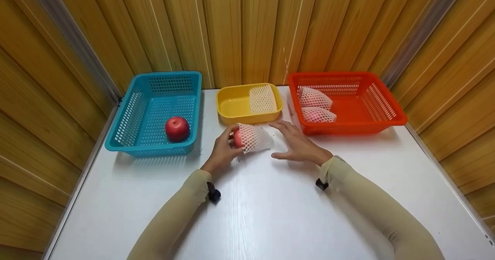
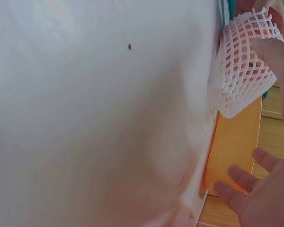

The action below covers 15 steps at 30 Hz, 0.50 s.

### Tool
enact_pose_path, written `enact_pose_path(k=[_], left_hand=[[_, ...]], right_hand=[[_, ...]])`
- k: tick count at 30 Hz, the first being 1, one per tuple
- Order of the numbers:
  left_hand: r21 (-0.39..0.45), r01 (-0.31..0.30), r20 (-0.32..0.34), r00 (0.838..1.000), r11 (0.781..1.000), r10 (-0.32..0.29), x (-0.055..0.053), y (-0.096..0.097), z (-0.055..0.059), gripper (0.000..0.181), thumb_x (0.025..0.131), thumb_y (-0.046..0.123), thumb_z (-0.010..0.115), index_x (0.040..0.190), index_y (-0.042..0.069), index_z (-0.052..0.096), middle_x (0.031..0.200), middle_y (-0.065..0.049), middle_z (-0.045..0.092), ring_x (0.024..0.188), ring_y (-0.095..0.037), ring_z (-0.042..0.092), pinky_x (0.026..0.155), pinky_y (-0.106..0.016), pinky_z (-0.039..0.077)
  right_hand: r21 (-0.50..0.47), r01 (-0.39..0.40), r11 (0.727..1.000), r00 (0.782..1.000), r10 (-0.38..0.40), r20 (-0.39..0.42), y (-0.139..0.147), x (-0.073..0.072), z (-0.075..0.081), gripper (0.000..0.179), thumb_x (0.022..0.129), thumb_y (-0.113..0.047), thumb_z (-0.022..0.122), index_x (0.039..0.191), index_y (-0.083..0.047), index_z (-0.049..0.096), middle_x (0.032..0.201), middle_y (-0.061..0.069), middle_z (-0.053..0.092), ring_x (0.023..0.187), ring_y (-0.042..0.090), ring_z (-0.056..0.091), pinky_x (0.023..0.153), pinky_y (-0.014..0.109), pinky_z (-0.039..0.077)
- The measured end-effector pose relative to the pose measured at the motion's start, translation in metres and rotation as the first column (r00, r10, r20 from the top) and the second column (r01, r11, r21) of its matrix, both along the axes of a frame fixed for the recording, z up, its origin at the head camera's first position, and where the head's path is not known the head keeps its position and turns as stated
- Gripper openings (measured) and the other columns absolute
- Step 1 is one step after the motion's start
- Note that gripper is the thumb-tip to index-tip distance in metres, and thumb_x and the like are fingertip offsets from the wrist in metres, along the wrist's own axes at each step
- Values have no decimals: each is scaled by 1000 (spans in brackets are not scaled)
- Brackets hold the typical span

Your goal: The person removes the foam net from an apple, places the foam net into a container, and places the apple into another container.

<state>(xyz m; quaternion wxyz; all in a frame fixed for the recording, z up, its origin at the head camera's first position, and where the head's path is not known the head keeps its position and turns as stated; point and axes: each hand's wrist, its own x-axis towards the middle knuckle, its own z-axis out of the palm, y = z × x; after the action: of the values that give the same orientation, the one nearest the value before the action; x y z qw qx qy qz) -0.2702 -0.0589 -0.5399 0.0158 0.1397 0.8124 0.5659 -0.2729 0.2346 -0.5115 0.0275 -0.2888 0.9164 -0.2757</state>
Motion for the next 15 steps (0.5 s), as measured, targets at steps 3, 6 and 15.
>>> enact_pose_path(k=[3,6,15], left_hand=[[-11,-7,8,1000,1000,7,0,-1,1,77,80,-8,81,146,11,46,148,-11,50,126,-29,56,107,-39,49],[-23,-11,15,1000,1000,11,1,-1,2,77,80,-7,81,146,11,45,149,-11,49,127,-30,56,107,-39,49],[-33,-14,13,1000,999,14,3,-1,2,76,81,-6,82,144,13,44,151,-12,47,128,-32,57,107,-42,49]], right_hand=[[2,0,1000,1000,0,8,-3,-3,-1,99,80,-47,87,160,-32,29,163,1,28,149,29,28,116,60,34],[6,-7,1000,1000,7,10,-8,-6,0,100,80,-44,87,160,-33,29,162,0,29,147,29,31,117,59,33],[-13,-70,997,998,70,0,-26,-19,0,98,80,-38,89,159,-28,32,158,-2,35,143,23,36,115,52,38]])
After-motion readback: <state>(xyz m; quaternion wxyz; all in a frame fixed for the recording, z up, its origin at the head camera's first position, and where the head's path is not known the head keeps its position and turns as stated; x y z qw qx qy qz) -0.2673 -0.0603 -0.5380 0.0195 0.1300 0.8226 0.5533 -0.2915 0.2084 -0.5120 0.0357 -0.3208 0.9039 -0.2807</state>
